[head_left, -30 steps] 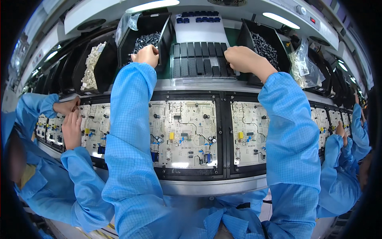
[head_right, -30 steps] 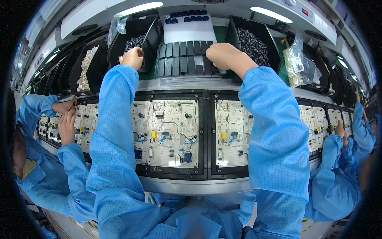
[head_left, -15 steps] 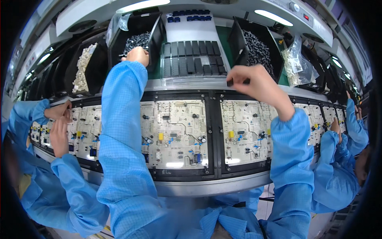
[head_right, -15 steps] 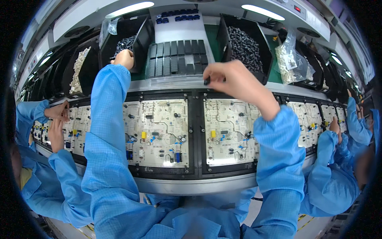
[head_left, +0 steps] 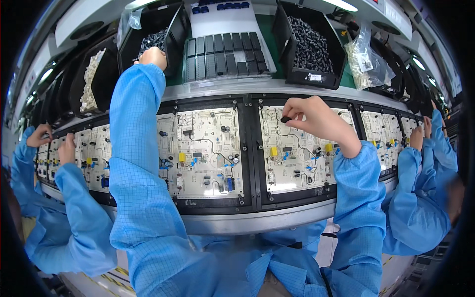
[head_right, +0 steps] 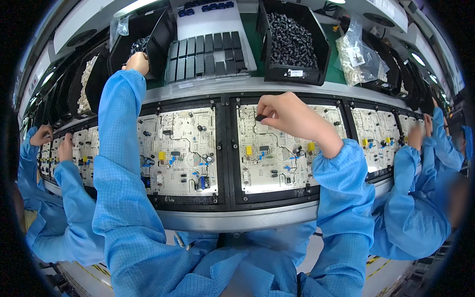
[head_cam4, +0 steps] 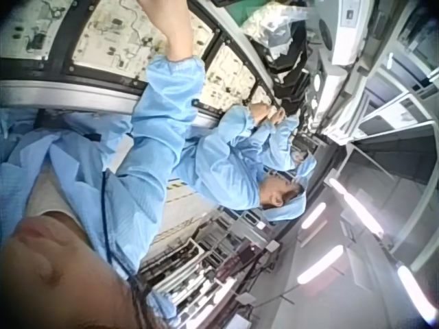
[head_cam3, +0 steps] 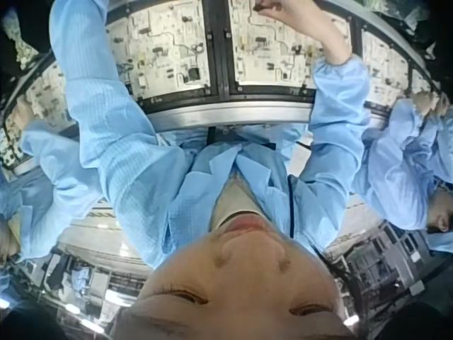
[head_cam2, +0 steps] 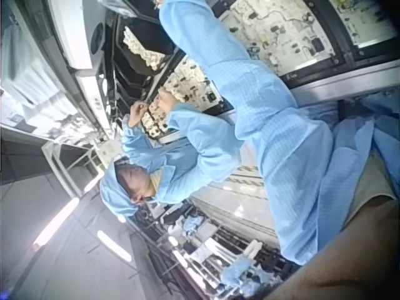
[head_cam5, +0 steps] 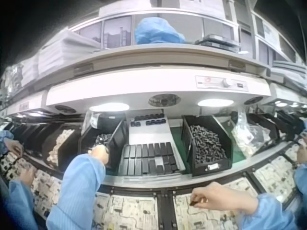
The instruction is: Insert electronic components into printed circuit boards on a moving assembly line.
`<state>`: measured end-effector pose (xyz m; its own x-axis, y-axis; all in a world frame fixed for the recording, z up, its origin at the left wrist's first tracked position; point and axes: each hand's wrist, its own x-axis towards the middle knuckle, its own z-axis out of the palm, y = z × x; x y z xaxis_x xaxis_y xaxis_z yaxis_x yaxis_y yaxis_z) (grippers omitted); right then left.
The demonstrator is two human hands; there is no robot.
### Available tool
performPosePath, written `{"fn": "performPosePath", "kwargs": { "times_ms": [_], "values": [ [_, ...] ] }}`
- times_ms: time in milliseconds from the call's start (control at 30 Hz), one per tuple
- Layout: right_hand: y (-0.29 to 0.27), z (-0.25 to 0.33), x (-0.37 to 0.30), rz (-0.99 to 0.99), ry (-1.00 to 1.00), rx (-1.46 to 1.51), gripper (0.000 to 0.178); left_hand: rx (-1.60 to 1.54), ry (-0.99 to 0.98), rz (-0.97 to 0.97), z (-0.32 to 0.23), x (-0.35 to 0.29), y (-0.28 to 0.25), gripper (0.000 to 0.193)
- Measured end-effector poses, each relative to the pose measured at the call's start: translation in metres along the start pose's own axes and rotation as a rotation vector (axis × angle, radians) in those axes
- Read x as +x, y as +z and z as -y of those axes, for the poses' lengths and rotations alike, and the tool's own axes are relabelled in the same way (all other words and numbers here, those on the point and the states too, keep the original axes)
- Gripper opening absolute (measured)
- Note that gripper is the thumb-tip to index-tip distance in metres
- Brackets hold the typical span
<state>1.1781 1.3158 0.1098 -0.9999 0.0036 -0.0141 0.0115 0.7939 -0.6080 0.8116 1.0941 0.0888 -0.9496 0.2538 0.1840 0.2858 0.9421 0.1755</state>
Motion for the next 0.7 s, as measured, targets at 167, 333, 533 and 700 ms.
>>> {"fn": "performPosePath", "kwargs": {
  "times_ms": [167,333,533,700],
  "values": [
    [0.011,-0.013,0.019,0.078,-0.037,-0.005,0.018,0.111,0.073,-0.013,-0.011,-0.009,-0.008,0.022],
    [0.019,-0.016,0.03,0.169,-0.017,0.022,0.018,0.42,0.263,-0.154,-0.011,-0.012,-0.011,0.021],
    [0.021,-0.018,0.029,0.163,-0.01,0.049,0.018,0.112,0.28,-0.12,-0.006,-0.01,-0.007,0.02],
    [0.022,-0.018,0.03,0.187,0.055,0.048,0.018,-0.131,0.329,-0.314,-0.003,-0.012,0.0,0.021]
  ]
}}
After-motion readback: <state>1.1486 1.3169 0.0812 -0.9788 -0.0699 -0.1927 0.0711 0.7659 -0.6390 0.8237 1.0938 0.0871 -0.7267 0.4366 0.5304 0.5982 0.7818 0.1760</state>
